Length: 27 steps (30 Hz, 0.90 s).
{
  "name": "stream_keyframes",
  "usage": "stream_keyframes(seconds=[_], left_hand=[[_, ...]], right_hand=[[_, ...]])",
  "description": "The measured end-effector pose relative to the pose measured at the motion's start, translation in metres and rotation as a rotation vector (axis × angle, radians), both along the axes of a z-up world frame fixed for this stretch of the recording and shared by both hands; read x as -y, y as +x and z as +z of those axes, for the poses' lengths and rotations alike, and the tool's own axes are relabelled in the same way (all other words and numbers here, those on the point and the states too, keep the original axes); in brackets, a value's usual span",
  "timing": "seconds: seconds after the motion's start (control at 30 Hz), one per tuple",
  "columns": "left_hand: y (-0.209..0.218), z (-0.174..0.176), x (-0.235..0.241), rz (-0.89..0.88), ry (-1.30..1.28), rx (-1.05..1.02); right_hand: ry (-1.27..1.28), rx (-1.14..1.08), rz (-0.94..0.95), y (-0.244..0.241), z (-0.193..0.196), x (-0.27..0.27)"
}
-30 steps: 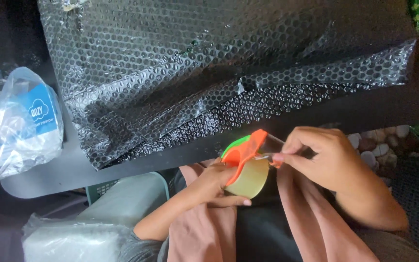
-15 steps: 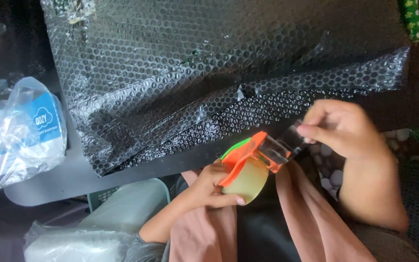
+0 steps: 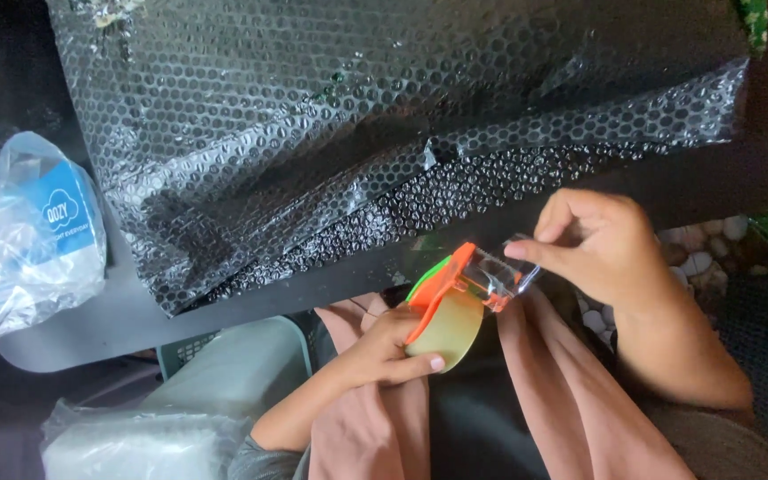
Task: The person wraps a large rectangular item in black bubble wrap, folds the edges, and secures the package with clear adhesive tape using a handheld dispenser. The person repeatedly folds and tapes the bubble wrap to fully enclose the item.
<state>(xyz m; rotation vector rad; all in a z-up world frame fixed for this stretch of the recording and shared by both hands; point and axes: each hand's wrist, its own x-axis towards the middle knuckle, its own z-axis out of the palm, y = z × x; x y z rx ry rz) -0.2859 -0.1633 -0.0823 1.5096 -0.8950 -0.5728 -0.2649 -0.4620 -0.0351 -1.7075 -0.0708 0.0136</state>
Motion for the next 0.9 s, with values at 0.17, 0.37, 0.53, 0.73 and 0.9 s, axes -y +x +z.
stream_keyframes(seconds=[0.17,0.37,0.53,0.73,0.9], left_hand=[[-0.005,0.001,0.001,-0.064,0.053,-0.072],[-0.002,0.010,0.004,-0.052,0.047,-0.046],[-0.007,-0.032,0.005,0.109,-0.133,0.207],[-0.009,-0.065,0.003,0.253,-0.121,0.552],[0.016,0.016,0.013,0.222,-0.161,0.712]], right_hand=[[-0.235,0.204,0.027,-0.014,0.045,-0.009],[-0.245,0.310,0.100,0.003,0.003,0.009],[0.068,-0.133,0.014,0.018,-0.067,0.012],[0.062,-0.382,0.086,0.005,-0.093,0.015],[-0.240,-0.375,-0.149,-0.018,-0.097,0.052]])
